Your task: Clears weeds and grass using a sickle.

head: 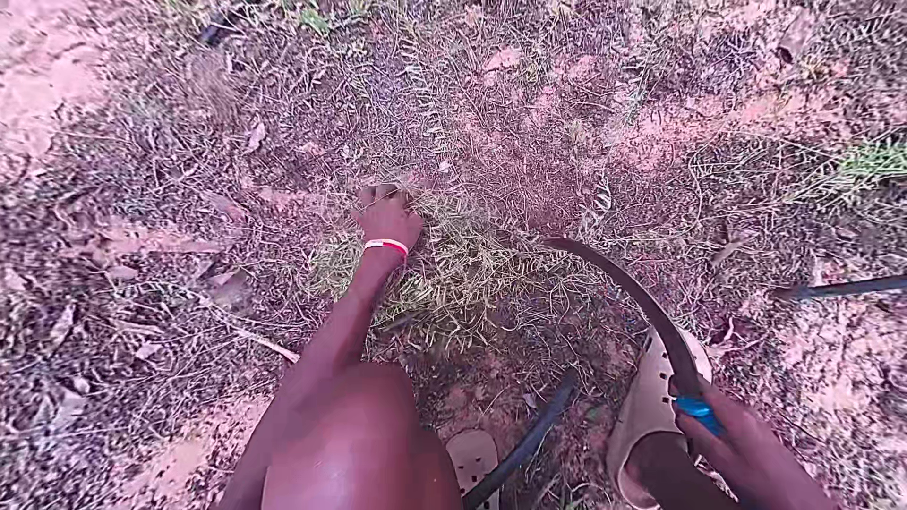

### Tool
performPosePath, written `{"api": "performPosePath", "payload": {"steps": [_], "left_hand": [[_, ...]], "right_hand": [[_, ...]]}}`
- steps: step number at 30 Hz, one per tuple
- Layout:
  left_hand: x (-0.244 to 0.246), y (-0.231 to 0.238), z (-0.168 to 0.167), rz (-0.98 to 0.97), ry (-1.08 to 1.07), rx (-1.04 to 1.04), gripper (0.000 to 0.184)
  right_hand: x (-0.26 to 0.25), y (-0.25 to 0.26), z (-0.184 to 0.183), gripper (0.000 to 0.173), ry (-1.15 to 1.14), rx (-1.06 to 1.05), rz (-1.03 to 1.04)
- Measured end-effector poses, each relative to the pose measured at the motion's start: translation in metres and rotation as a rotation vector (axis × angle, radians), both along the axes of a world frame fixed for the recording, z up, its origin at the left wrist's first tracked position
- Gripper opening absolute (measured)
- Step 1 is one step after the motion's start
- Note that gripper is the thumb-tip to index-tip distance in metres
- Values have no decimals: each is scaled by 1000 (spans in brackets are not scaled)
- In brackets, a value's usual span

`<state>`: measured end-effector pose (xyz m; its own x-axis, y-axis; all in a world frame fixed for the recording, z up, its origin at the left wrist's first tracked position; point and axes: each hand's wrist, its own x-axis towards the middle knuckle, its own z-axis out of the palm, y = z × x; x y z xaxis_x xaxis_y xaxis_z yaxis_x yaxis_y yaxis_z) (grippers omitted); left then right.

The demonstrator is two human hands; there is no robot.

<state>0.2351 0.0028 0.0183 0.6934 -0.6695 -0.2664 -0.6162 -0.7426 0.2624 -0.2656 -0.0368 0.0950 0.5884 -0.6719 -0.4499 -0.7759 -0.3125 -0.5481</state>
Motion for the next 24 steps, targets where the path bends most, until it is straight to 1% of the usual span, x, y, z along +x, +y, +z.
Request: {"api": "performPosePath", "payload": {"steps": [2,4,5,6,7,9,10,11,14,15,17,19,20,22,23,24], "left_hand": [[3,-17,18,66,-21,-210,33],[0,-46,29,103,39,-288,35],[-3,-62,29,95,72,-263,36],[-8,-76,22,66,101,-190,39],[-12,-90,12,25,122,-85,45],[-22,-110,-9,-64,144,135,64],[-27,-116,-16,-96,129,200,66],[-31,-119,-23,-115,101,220,65],[-33,-118,-33,-104,62,200,44],[-33,-114,-32,-72,86,202,41],[-32,-102,-25,-10,155,175,42],[-28,-83,-19,-13,177,132,44],[-25,-74,-14,-20,194,102,43],[-13,-58,-2,-9,236,40,47],[-7,-50,3,13,264,8,48],[-3,-44,6,44,280,-30,47]], "right_hand": [[4,1,-2,33,84,91,6],[1,0,-2,33,111,113,36],[-3,-1,-1,32,99,120,44],[-8,0,0,31,80,134,45],[-13,2,1,28,58,146,47],[-19,4,9,24,39,194,48],[-20,4,13,24,40,219,49],[-21,4,16,24,40,231,53],[-24,1,17,28,24,214,55],[-25,-3,17,29,11,208,54],[-20,-17,19,31,-49,149,54],[2,-36,22,32,-141,30,49],[21,-48,22,34,-173,-27,42],[77,-80,17,41,-226,-165,45],[114,-96,18,41,-250,-171,55],[154,-112,19,40,-259,-134,66]]}}
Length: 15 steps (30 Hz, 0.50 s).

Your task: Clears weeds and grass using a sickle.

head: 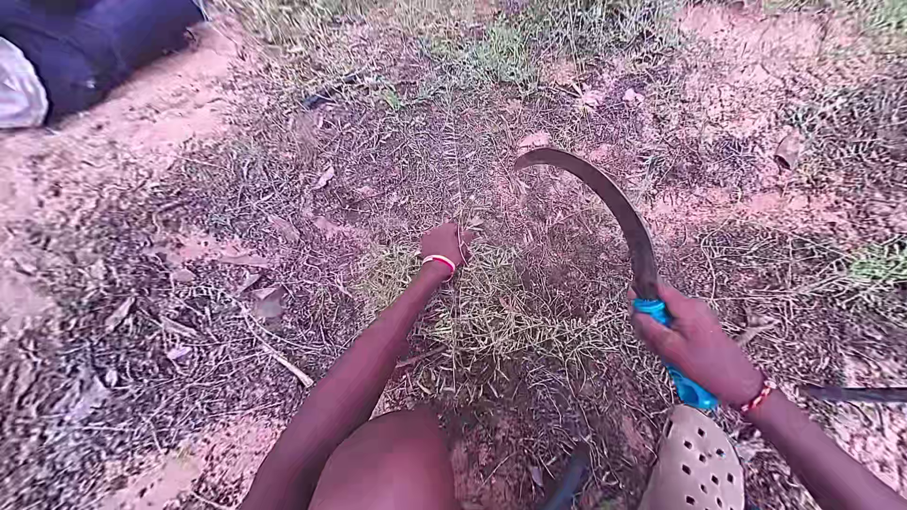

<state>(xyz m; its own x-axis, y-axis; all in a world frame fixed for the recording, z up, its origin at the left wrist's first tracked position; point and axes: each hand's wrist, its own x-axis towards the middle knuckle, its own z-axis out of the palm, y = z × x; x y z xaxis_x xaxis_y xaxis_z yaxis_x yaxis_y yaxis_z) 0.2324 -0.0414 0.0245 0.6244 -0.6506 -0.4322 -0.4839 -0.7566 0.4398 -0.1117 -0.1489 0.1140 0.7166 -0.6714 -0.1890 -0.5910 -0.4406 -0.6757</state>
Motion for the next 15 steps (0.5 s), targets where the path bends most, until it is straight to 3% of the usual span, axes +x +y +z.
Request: {"api": "performPosePath", "payload": {"steps": [4,8,11,15], "left_hand": [[11,18,11,151,52,-98,46],[19,29,19,194,75,-210,43],[24,34,12,192,91,-275,39],[34,38,2,233,140,-268,40]], "right_hand": [[165,-51,-17,32,-46,77,77],[245,-80,-42,46,101,42,201],[221,-72,-67,46,221,72,213],[118,-42,-92,56,338,151,132]]}}
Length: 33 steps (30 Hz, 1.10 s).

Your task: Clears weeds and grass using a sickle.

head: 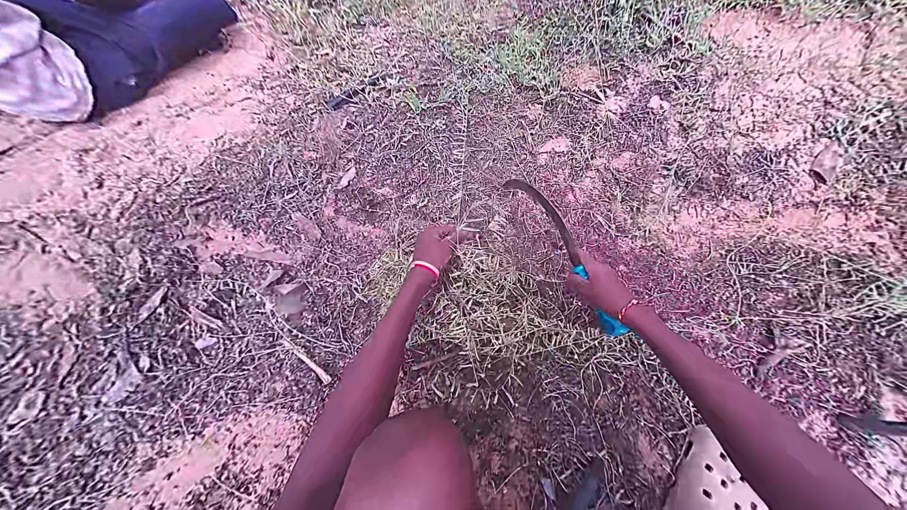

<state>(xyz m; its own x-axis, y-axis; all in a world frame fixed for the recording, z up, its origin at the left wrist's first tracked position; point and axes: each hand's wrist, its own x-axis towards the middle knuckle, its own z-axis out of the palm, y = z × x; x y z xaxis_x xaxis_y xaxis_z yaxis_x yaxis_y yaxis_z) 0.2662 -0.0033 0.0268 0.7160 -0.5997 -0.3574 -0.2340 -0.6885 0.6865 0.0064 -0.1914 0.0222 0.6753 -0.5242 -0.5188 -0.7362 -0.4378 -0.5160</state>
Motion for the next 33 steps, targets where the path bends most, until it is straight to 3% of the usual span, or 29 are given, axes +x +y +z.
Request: {"api": "performPosePath", "payload": {"steps": [3,5,10,14,16,19,23,27,31,33], "left_hand": [[-7,-5,-20,-4,1,-53,38],[-17,-9,-34,-30,-30,-44,34],[-23,-20,-32,-49,-43,-10,39],[-16,-8,-10,-136,-101,6,38],[-10,-1,0,-149,-120,0,38],[7,10,4,-139,-133,96,43],[7,33,-20,-168,-158,287,33],[1,54,-39,-162,-414,208,36],[-7,44,-49,-168,-398,227,62],[-10,41,-57,-190,-383,272,62]], "right_hand": [[-53,18,3,54,23,-32,-63],[-54,29,11,50,2,-47,-66],[23,20,49,36,-181,-146,-9],[93,2,34,42,-355,-183,40],[112,-6,16,44,-297,-201,67],[106,0,0,47,-37,-180,70],[1,34,-1,52,135,-110,13],[-133,84,11,49,126,-86,-161],[-227,140,29,34,21,-277,-340],[-250,158,38,34,14,-348,-486]]}}
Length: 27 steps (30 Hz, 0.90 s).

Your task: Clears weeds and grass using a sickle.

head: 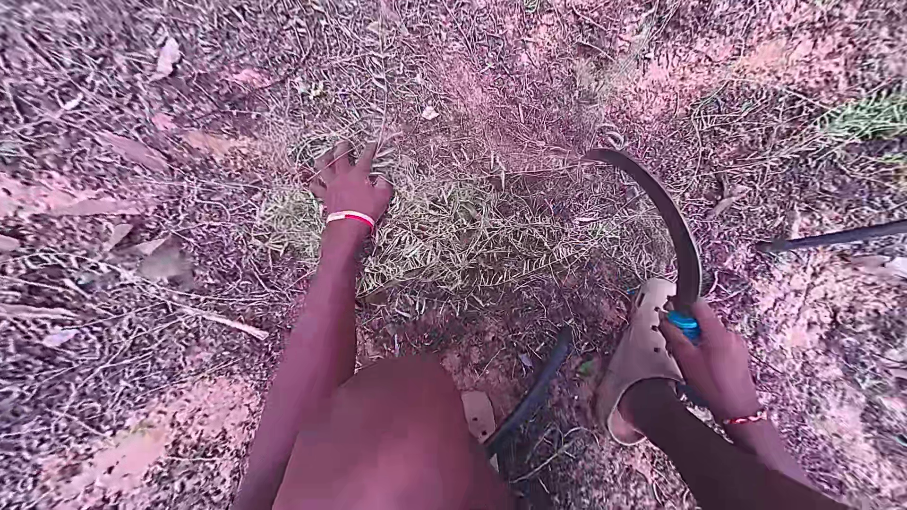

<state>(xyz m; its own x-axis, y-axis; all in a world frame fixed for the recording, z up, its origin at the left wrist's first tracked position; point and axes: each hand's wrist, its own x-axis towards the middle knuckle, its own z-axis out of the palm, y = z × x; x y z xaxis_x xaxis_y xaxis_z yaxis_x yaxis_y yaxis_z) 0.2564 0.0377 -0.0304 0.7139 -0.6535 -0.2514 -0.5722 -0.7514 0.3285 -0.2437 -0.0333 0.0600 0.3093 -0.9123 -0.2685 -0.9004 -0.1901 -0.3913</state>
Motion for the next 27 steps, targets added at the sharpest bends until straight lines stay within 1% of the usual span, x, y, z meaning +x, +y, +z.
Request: {"api": "performPosePath", "payload": {"steps": [2,3,6,7,8,9,11,12,14,16,17,19,21,23,25,27], "left_hand": [[-1,1,-6,-39,-7,11,55],[-1,2,-7,-63,-1,-2,52],[5,10,-14,-108,-14,-51,51],[8,13,-16,-119,-18,-58,51],[10,16,-18,-134,-18,-55,51],[13,19,-21,-153,-18,-57,50],[17,23,-26,-178,-21,-67,50],[18,24,-29,-191,-12,-74,50],[21,22,-29,-194,-2,-102,49],[21,27,-30,-178,-9,-87,50],[20,30,-32,-187,-19,-72,51],[22,29,-37,-214,-53,-43,53],[24,26,-35,-216,-68,-32,52],[25,26,-35,-211,-75,-22,51],[27,25,-39,-222,-74,-12,51],[25,23,-36,-230,-82,25,51]], "right_hand": [[-16,6,6,37,-73,15,-208],[-18,4,10,35,-162,57,-332],[4,-15,24,9,-583,313,-783],[15,-19,29,4,-644,389,-876],[23,-17,34,3,-623,432,-894],[30,-9,41,7,-520,457,-830],[36,6,60,16,-301,533,-564],[34,17,71,16,-256,566,-446],[26,31,91,18,-235,542,-266],[8,46,104,21,-198,449,-171],[-4,59,108,24,-187,393,-180],[-25,94,107,26,-259,317,-309],[-36,129,95,24,-400,300,-500],[-46,158,75,25,-508,308,-662],[-52,165,53,26,-585,300,-753],[-55,157,37,26,-640,294,-796]]}}
